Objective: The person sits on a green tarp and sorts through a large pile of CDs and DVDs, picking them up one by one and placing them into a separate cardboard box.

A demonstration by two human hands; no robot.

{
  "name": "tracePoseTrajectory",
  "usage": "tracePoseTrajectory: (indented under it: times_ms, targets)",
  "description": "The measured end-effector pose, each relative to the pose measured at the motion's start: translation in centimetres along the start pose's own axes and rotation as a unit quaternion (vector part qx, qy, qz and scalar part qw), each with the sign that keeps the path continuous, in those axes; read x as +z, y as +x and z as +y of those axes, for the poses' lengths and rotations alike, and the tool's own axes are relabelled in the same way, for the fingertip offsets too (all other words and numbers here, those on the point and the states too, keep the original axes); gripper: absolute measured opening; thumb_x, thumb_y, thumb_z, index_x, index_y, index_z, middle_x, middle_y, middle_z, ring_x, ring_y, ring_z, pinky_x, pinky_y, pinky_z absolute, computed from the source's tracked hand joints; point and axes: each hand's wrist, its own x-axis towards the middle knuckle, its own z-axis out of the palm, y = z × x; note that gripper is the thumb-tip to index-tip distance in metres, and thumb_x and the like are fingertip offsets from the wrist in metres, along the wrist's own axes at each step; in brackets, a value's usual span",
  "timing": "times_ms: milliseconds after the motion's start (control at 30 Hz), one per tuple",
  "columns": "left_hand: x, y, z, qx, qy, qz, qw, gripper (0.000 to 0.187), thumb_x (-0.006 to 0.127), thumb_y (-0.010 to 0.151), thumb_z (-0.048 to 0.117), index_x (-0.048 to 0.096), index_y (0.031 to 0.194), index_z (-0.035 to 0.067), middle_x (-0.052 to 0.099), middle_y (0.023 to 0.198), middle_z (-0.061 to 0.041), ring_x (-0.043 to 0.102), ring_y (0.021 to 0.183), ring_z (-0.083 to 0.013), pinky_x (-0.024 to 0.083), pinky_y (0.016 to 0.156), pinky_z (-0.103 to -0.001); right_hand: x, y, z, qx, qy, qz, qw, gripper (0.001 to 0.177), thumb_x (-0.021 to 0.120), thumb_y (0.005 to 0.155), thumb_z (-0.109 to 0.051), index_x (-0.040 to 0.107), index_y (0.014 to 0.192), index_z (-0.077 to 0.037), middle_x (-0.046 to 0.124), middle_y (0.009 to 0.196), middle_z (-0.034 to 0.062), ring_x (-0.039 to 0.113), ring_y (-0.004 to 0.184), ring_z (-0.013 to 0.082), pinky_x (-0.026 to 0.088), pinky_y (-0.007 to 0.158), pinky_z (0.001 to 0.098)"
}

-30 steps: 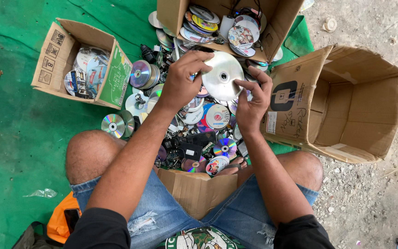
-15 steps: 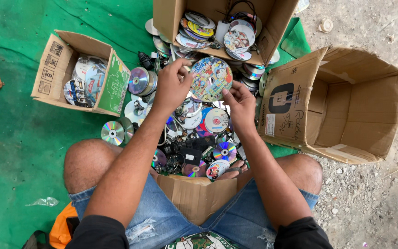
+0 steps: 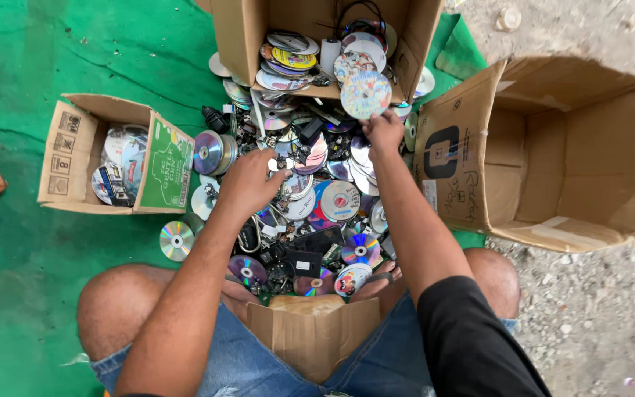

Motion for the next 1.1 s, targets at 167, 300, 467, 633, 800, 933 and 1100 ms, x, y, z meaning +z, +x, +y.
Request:
tracePoseTrajectory:
  times_ms: [167,300,467,633,800,933,1100]
  targets:
    - [0.7,0.6,-0.9,0.008,0.05,-0.038,0.998,0.047,0.063,0.1,0.028,0.063,0.132,-0.006,0.068,0.109,-0.026,0.07,0.103,-0.0466,0.055,0.087,-0.056,0.6,1.8,1.6,-0.027,-0.068,0.002,0.997,0.046,0.069,0.094,0.001,0.055,0.138,-0.002,0.072,0.102,0.0105,0.076,0.078,0.0192,0.066,0.07,0.0253]
    - [1.8,0.8,-1.6,-0.006,0.082,-0.059,0.995,0.048,0.062,0.099,0.034,0.062,0.133,0.001,0.066,0.114,-0.025,0.068,0.105,-0.049,0.055,0.089,-0.059,-4.1,0.4,7.3,-0.144,-0.494,0.084,0.853,0.035,0.084,0.083,-0.027,0.072,0.116,-0.018,0.066,0.106,0.0043,0.07,0.105,0.0288,0.06,0.084,0.0419]
    - [2.0,0.6,-0.8,0.005,0.08,-0.063,0.995,0.046,0.062,0.099,0.029,0.062,0.133,-0.002,0.067,0.112,-0.027,0.068,0.102,-0.0505,0.055,0.086,-0.06,-5.6,-9.7,3.5,-0.163,-0.683,-0.105,0.705,0.063,0.074,0.093,-0.043,0.051,0.143,-0.012,0.049,0.147,0.0089,0.044,0.138,0.0323,0.05,0.104,0.0528]
    - [2.3,0.3,-0.8,0.006,0.104,-0.068,0.992,0.048,0.063,0.096,0.032,0.062,0.133,0.001,0.068,0.112,-0.024,0.068,0.105,-0.0489,0.055,0.089,-0.058,-4.8,-6.9,4.8,-0.168,-0.729,-0.111,0.654,0.08,0.064,0.098,-0.055,0.044,0.156,-0.003,0.044,0.142,0.0133,0.037,0.136,0.0399,0.046,0.102,0.0522]
    - [3.0,0.2,-1.6,0.012,0.099,-0.064,0.993,0.046,0.061,0.098,0.031,0.062,0.133,0.001,0.068,0.111,-0.022,0.069,0.105,-0.046,0.056,0.088,-0.055,-5.9,-2.8,7.7,-0.166,-0.72,-0.115,0.663,0.059,0.069,0.094,-0.038,0.055,0.141,-0.006,0.044,0.131,0.0151,0.043,0.127,0.0396,0.049,0.096,0.0552]
    - [2.7,0.6,-1.1,0.029,0.101,-0.053,0.993,0.048,0.062,0.098,0.033,0.061,0.133,0.0,0.068,0.111,-0.024,0.069,0.105,-0.0479,0.056,0.087,-0.057,-5.3,-4.4,7.4,-0.2,-0.718,-0.11,0.658,0.036,0.048,0.105,-0.023,0.062,0.13,-0.001,0.046,0.131,0.0147,0.043,0.126,0.0362,0.051,0.095,0.0494]
    - [1.8,0.2,0.1,0.013,0.081,-0.05,0.995,0.047,0.059,0.101,0.03,0.06,0.136,-0.001,0.066,0.116,-0.026,0.067,0.108,-0.0481,0.056,0.089,-0.057,-5.1,-6.7,8.1,-0.265,-0.775,-0.136,0.557,0.054,0.058,0.085,-0.042,0.073,0.112,0.002,0.057,0.116,0.0131,0.057,0.112,0.0316,0.058,0.082,0.048]
